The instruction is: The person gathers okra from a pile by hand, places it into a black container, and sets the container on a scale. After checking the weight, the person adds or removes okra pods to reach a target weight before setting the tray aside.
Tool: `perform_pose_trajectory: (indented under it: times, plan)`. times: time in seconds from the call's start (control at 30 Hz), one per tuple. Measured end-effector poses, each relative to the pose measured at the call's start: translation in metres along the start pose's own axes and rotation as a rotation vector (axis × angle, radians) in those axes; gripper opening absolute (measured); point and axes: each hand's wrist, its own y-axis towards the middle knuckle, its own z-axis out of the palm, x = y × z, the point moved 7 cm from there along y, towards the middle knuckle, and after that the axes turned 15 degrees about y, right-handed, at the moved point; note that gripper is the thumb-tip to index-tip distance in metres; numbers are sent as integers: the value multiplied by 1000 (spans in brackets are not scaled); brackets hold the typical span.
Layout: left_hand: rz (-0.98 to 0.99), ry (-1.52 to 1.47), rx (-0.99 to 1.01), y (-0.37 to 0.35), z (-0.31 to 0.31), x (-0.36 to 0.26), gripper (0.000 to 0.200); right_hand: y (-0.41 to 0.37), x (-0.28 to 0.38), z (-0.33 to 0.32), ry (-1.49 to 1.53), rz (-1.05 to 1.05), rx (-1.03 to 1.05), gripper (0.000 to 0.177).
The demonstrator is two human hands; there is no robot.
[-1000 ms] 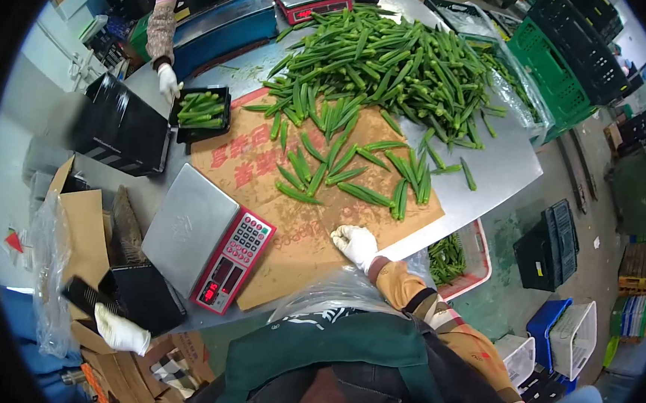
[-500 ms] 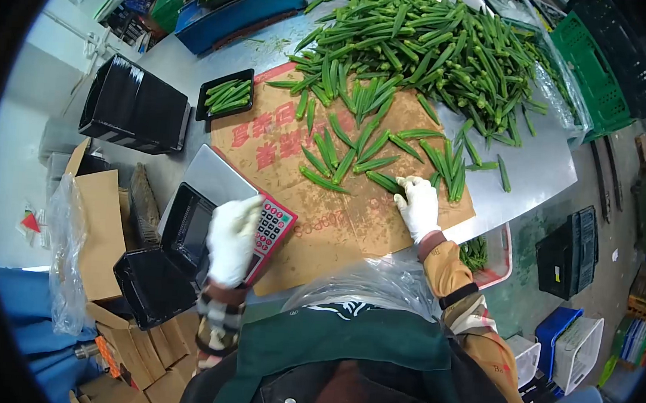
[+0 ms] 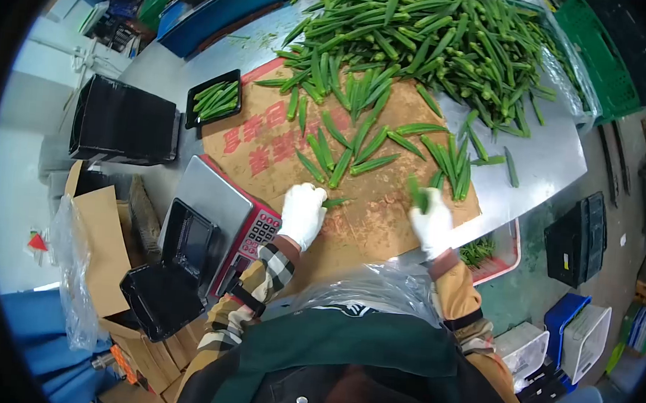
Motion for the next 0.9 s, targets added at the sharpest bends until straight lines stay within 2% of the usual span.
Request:
perform_pose_trajectory:
  times: [0.03, 0.1, 0.17, 0.2, 0.23, 0.3, 0.33, 0.43, 0.47, 0.57, 0.6, 0.7, 0.73, 0.83, 0.87, 0.9]
  plan:
    - [-96, -125, 44, -7, 8, 5, 20, 5, -7, -15, -5, -69, -97, 36]
    - [-326, -382, 96, -9, 16, 23, 21, 14, -26, -34, -31, -74, -212, 41]
    - [-503, -476, 4, 4, 11, 46, 23, 23, -44, -32, -29, -78, -240, 51]
    - [-463, -446, -58, 4, 14, 47, 24, 24, -46, -27, -94, -101, -225, 54]
    - [-659, -559, -66, 18, 25, 74, 25, 23, -41, -19, -158, -125, -210, 57]
    - [-860, -766, -43, 26, 50, 95, 25, 21, -30, -6, -226, -105, -188, 62]
    - [-895, -784, -16, 34, 57, 99, 27, 24, -32, -3, -202, -65, -172, 63]
    - [-756, -419, 63, 45, 63, 90, 27, 23, -26, 1, -142, -68, -142, 63]
    - [-763, -398, 57, 44, 64, 89, 26, 20, -23, 2, -124, -90, -134, 62]
    - [-763, -986, 201, 38, 68, 85, 29, 16, -51, 18, 112, -54, -28, 57]
    - [-781, -1104, 186, 33, 56, 81, 26, 17, -60, 27, 342, -46, 99, 48]
    - [-641, -1545, 260, 24, 32, 68, 19, 0, -59, 37, 897, 430, 365, 44]
    - [-562, -1720, 297, 22, 28, 61, 19, -3, -55, 40, 999, 423, 445, 46]
    - [-407, -1968, 324, 17, 14, 41, 23, -17, -10, 35, 1276, 452, 575, 52]
    - [-331, -1997, 374, 17, 12, 36, 29, -20, -3, 36, 1317, 442, 637, 59]
    - [-341, -2055, 377, 15, 11, 32, 31, -23, 1, 37, 1365, 434, 669, 61]
